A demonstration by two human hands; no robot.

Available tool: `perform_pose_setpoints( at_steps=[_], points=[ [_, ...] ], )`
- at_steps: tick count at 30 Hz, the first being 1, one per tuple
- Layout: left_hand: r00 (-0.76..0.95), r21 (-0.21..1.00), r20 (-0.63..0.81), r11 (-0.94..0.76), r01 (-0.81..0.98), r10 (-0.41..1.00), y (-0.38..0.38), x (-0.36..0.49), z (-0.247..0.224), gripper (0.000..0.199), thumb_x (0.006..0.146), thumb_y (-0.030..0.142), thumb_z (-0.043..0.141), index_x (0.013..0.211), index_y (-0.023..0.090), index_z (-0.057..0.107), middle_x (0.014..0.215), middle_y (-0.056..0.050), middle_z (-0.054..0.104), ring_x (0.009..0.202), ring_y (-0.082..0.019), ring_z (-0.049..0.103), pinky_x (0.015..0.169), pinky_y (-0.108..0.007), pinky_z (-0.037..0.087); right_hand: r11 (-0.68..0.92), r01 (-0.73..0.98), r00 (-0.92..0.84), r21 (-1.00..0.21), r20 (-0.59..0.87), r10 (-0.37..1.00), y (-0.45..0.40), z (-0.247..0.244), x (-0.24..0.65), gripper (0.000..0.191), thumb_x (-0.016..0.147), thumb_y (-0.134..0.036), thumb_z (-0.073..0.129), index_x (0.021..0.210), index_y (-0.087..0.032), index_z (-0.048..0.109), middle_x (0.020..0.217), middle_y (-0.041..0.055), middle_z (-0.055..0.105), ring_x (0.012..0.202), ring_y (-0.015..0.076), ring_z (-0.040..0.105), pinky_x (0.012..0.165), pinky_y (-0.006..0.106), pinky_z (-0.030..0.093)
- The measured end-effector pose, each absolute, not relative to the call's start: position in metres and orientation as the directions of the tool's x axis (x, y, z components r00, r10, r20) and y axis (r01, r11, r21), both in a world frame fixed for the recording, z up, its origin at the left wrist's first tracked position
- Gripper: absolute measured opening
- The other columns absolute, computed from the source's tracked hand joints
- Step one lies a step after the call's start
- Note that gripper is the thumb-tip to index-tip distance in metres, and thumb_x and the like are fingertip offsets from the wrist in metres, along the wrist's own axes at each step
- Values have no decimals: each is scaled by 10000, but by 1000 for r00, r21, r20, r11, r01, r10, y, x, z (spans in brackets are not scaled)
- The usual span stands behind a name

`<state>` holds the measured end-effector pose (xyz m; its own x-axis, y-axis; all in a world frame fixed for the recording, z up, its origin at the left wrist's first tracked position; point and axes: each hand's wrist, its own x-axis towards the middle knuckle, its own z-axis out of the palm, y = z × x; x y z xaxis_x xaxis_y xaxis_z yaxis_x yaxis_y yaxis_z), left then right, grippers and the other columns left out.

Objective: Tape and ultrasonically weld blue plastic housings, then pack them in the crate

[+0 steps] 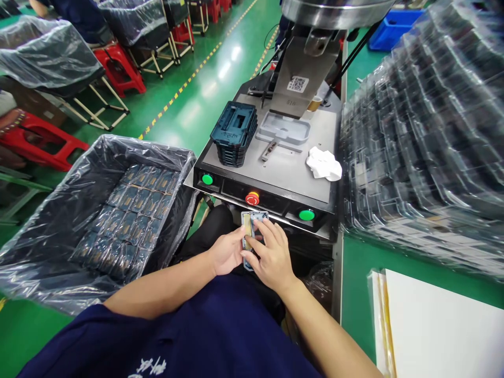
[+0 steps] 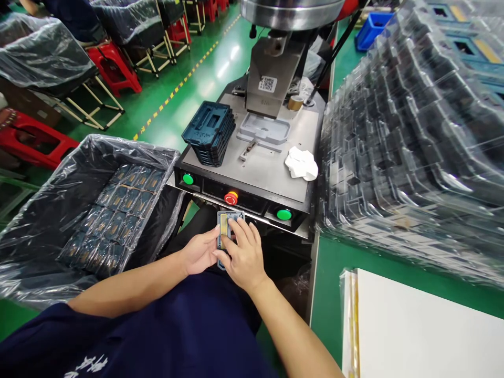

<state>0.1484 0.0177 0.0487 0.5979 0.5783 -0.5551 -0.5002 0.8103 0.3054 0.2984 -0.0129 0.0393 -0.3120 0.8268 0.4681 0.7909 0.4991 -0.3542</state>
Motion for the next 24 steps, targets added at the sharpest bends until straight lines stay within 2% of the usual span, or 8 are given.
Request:
perform_pose_setpoints(
  at_steps=[4,7,10,15,18,21,23,24],
  points=[
    [550,340,-552,771,-538,627,20,148,51,312,947,308,464,1200,180,595,1055,-90,652,909,-165,641,675,-234,517,500,792,-338,-350,431,837,-14,39,297,352,888,-440,582,1147,-208,643,1364,151,506,1325,341,402,1084,572,309],
    [497,353,-529,711,-609,688,21,147,55,247,931,251,490,1126,155,608,1070,-99,654,951,-177,641,817,-290,520,468,800,-285,-376,449,847,-17,41,295,585,833,-502,625,1311,-182,518,1412,196,429,1322,368,393,1043,577,370],
    [469,363,-514,678,-639,718,21,146,57,246,889,212,557,1128,165,585,1089,-100,650,954,-201,645,851,-351,513,340,837,-178,-428,373,910,-19,45,292,774,769,-548,666,1384,-145,428,1407,235,405,1264,388,443,968,561,457],
    [453,483,-457,641,-596,765,22,142,57,344,834,261,653,1155,184,556,1161,-112,634,971,-194,637,796,-311,495,291,840,-187,-458,259,948,-7,61,299,737,790,-416,663,1403,-115,385,1274,203,533,1160,329,539,944,488,513],
    [408,752,-348,512,-415,844,29,131,54,396,850,353,634,1199,195,534,1242,-127,597,1080,-218,600,889,-354,472,306,851,-179,-426,312,933,19,81,316,707,781,-389,652,1391,-127,408,1290,191,532,1180,323,528,983,493,485],
    [161,970,-228,238,-46,960,45,107,45,386,846,366,613,1171,174,531,1217,-138,596,1089,-218,586,951,-370,451,235,893,-108,-384,325,940,62,103,341,697,753,-417,675,1349,-121,467,1275,186,549,1169,328,534,1002,491,459],
    [4,955,-81,77,285,997,59,83,39,388,849,352,580,1180,158,524,1204,-139,584,1124,-226,557,1012,-381,420,177,915,-61,-363,309,949,95,115,357,703,733,-432,692,1326,-111,496,1259,181,564,1172,328,534,1013,475,443],
    [-42,890,-4,22,456,999,66,70,36,407,853,348,558,1204,146,513,1225,-144,565,1165,-237,528,1050,-390,392,140,925,-32,-354,294,955,111,120,363,705,722,-437,699,1319,-114,508,1253,174,571,1171,324,535,1015,462,437]
  ],
)
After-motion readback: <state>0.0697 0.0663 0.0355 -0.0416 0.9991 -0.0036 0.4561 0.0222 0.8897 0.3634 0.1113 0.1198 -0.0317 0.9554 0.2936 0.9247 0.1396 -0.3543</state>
